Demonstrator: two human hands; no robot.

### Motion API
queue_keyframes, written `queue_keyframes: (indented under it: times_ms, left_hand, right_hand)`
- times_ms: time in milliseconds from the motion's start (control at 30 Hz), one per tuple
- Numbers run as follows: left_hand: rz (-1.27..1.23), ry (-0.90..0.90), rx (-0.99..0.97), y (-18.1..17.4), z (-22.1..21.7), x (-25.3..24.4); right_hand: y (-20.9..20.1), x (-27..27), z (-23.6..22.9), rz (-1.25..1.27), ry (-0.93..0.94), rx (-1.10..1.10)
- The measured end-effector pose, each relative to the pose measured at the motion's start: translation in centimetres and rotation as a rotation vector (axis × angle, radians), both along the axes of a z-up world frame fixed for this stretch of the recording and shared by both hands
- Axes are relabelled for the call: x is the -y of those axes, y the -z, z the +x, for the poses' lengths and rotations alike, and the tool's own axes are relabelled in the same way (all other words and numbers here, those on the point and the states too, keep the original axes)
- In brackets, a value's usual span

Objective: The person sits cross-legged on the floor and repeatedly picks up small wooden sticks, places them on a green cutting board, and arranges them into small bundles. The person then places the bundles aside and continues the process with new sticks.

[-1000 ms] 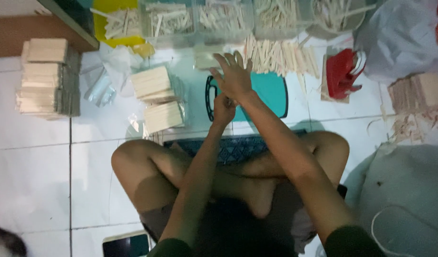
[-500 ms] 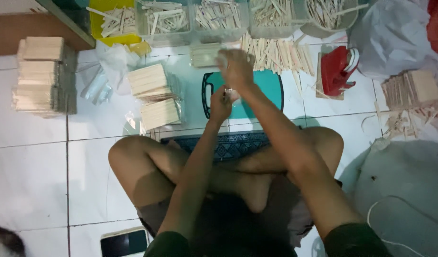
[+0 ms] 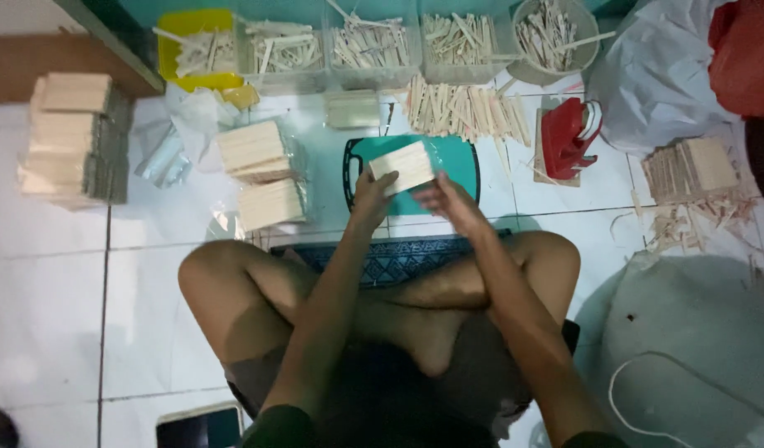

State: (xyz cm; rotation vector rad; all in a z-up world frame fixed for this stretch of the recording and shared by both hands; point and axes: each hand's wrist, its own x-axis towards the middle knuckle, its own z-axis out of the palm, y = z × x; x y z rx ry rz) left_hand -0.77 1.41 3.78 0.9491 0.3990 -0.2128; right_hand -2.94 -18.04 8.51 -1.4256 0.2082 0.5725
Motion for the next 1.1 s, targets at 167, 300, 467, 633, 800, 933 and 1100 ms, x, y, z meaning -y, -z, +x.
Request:
queue_keyframes:
  times_ms: [167,300,467,633,800,933,1100]
  left_hand:
    - [0.177,0.105,0.148,-0.9,-2.3,-0.4]
    - [0.643,0.007,0.422,0.5,-2.5,-0.5]
    - [0.677,0.127,0.47,0.7,-2.3,0.2]
    - [0.5,0.194,0.337,2.4,-1.9,0.2]
    - [0.558,0.125,0.287,0.1,-2.5,0.2]
    - [0.566,0.014,0.174,2.3,-1.4,-0.5]
    - [0.44,-0.1,0.041,-1.9,-1.6,-2.1]
  right_hand:
    - [9.1,0.6,3.5,-0.26,0.208,0.283]
    - [7.3,1.0,2.4,-0.595,0.105,0.48]
    - [5.1,0.4,1.1,-0.503,-0.074,0.585]
    - [3.2,-1.2,-0.2,-0.35,-0.172,0.535]
    - [1.6,-1.8,-0.4,-0.472,-0.114,0.392]
    - [1.6,-2.0,-0.1,-0.364,-0.144,0.334]
    - [0.7,-2.5,0.3,-0.248,-0.008,0.133]
